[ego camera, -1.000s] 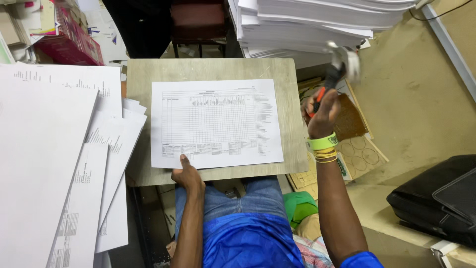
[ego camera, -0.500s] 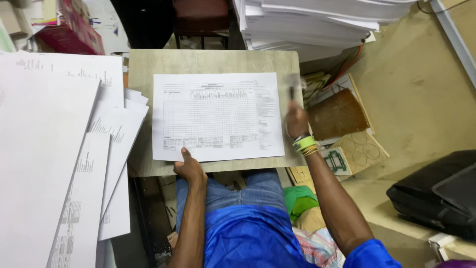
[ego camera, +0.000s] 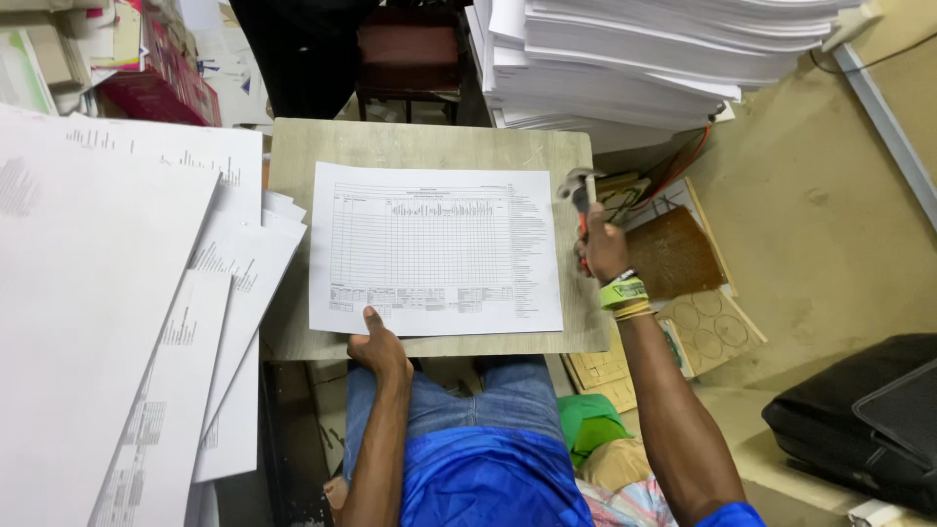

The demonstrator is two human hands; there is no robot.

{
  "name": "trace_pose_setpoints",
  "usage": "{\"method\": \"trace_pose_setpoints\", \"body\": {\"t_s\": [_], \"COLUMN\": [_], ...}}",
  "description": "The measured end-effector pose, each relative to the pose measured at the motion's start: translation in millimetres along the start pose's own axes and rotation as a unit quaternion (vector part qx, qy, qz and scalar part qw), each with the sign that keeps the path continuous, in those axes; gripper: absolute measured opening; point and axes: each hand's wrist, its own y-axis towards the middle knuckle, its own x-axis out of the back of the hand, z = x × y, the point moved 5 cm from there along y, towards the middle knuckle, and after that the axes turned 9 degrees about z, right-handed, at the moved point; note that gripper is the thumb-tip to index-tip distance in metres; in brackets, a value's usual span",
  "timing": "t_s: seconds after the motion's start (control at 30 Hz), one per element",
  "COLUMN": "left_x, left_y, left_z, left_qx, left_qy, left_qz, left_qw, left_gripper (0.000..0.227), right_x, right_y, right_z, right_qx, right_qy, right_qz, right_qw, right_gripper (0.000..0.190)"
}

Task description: The person repeatedly hammers a sheet of paper placed on a small wooden board using a claw hammer. They then move the hammered paper to a stack and pick up a new sheet to repeat the process.

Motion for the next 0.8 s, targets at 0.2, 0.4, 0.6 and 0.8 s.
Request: {"method": "trace_pose_setpoints", "body": {"t_s": [0.2, 0.4, 0.6, 0.8], "left_x": [-13, -24, -16, -18], "left_y": [0, -5, -33, -16], "left_z": [-7, -32, -50, -31], "left_qx": [0.016, 0.013, 0.035, 0.054], "left_qy": [-0.011, -0.066, -0.112, -0.125], "left_qz": [0.01, 0.001, -0.02, -0.03], "left_qw": [1.0, 0.998, 0.993, 0.99], "left_gripper": [0.076, 0.066, 0.066, 0.078], "right_x": [-2, 12, 60, 7], "right_y": [-2, 16, -84, -55], "right_z": [1, -11, 127, -101], "right_qx": [0.156, 0.113, 0.267, 0.496], "right_qy": [0.042, 0.032, 0.132, -0.055], "right_qz": [0.02, 0.068, -0.055, -0.273], "right_qw": [0.987, 0.991, 0.953, 0.823], "right_gripper": [0.073, 0.06, 0.03, 0.039]}}
